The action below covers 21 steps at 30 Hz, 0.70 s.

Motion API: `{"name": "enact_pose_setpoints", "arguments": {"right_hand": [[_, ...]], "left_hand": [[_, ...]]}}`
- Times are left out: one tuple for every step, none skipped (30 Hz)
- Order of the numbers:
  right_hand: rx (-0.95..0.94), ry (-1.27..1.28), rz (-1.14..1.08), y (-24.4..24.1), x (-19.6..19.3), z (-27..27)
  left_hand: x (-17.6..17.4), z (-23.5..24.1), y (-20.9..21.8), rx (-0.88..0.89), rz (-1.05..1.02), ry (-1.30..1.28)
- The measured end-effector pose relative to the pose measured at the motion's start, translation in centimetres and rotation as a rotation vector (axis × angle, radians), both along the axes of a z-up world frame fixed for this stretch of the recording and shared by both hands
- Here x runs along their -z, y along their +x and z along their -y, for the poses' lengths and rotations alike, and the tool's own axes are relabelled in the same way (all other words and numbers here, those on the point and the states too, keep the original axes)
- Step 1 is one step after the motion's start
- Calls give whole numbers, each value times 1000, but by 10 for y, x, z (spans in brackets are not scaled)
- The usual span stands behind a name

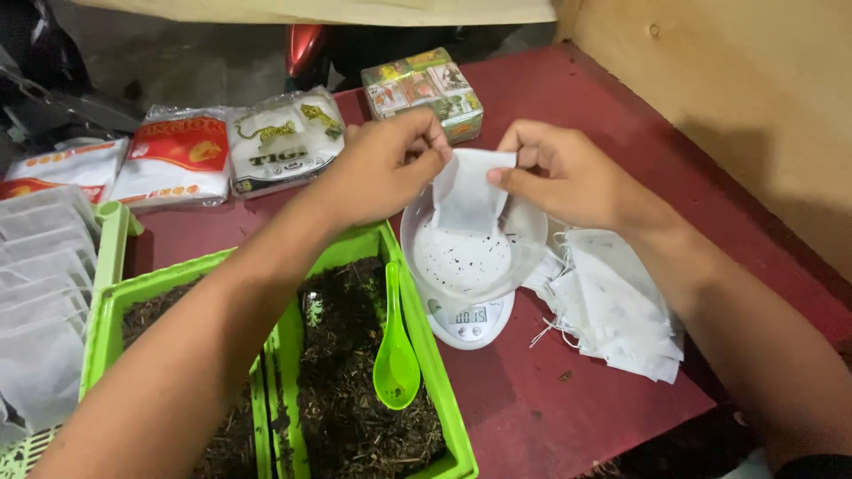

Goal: Filling and weighing small tea bags with loose tea leaves

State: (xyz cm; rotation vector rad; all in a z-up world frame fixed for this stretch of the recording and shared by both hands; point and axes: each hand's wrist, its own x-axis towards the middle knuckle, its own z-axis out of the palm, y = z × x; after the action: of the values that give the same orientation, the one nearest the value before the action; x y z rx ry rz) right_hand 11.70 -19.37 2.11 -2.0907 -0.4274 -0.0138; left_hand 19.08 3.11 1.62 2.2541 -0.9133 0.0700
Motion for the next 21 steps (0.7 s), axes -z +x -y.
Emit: {"name": "enact_pose_setpoints", "arguments": {"right_hand": [[4, 1, 4, 3, 4, 1], [2, -52, 33, 6, 8, 2], [1, -105, 62, 9, 13, 2], [-2, -107, 62, 9, 14, 3], [25, -202, 109, 9, 16, 3], [50, -297, 157, 10, 18, 3], [45, -299, 158, 14, 20, 4], [50, -325, 193, 17, 22, 6], [56, -352, 228, 20, 24, 7], [53, -353, 229, 18, 27, 7], [68, -335, 217, 16, 29, 7], [84, -318, 207, 14, 32, 8], [82, -319, 208, 16, 32, 7], [82, -304, 197, 17, 33, 6], [82, -289, 185, 19, 34, 6], [83, -289, 183, 16, 30, 5], [98, -285, 182, 13, 27, 5], [114, -280, 184, 11, 23, 5], [116, -279, 184, 15, 23, 10], [123, -301, 243, 19, 22, 14], [130, -324, 303, 23, 22, 18]], "left_hand": [[3, 0, 3, 4, 4, 1], [6, -1, 5, -15, 9, 51], [10, -1, 7, -34, 15, 101], [11, 0, 6, -38, 14, 99], [12, 1, 4, -34, 36, 142], [13, 2, 3, -33, 58, 184], [14, 2, 4, -38, 58, 182], [15, 2, 4, -29, 79, 201], [16, 3, 4, -20, 100, 219], [17, 3, 6, -23, 100, 218], [18, 4, 7, -23, 99, 228], [19, 5, 9, -22, 99, 238], [20, 5, 11, -24, 100, 237], [22, 5, 11, -31, 106, 239], [24, 6, 12, -37, 112, 241], [25, 6, 12, -35, 110, 241], [26, 6, 13, -55, 112, 221], [26, 7, 14, -75, 118, 202], [26, 5, 14, -73, 119, 202], [25, 3, 14, -72, 133, 166], [24, 0, 14, -71, 147, 130]]}}
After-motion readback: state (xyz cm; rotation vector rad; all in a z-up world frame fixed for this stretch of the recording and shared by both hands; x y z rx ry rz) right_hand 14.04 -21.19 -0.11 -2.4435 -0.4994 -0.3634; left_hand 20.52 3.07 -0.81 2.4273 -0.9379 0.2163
